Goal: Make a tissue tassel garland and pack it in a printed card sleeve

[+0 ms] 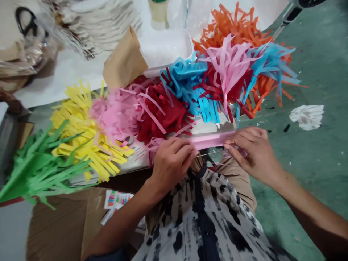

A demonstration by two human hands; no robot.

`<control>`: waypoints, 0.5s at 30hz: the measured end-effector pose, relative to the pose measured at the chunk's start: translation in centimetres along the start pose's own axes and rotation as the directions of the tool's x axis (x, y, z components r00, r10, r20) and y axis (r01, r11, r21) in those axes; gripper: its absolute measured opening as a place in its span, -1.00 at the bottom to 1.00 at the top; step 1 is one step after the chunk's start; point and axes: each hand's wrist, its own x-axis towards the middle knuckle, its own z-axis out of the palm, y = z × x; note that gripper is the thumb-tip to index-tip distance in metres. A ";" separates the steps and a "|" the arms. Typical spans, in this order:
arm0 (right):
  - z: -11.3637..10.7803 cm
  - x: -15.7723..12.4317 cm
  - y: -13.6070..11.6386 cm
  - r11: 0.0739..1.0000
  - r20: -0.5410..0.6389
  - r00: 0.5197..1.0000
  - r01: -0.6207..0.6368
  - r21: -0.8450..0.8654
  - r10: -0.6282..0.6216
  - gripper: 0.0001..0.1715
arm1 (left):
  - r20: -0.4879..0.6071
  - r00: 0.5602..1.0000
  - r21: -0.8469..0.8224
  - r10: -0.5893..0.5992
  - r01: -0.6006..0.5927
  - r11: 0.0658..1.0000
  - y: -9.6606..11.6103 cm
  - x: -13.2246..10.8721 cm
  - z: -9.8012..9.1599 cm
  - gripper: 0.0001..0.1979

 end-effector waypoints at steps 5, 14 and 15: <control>-0.2 1.7 -0.9 0.976 0.059 0.997 -0.032 -0.214 0.045 -0.82 | -0.021 0.984 0.115 -0.177 0.178 0.977 0.2 0.4 -0.4 -0.87; 0.2 3.2 -1.0 0.941 0.129 0.988 -0.042 -0.337 0.090 -0.67 | 0.029 0.967 0.178 -0.252 0.243 0.953 0.1 1.7 0.3 -0.78; 0.1 3.3 -1.0 0.941 0.134 0.987 -0.041 -0.336 0.091 -0.67 | 0.029 0.968 0.181 -0.249 0.240 0.954 0.1 1.7 0.3 -0.77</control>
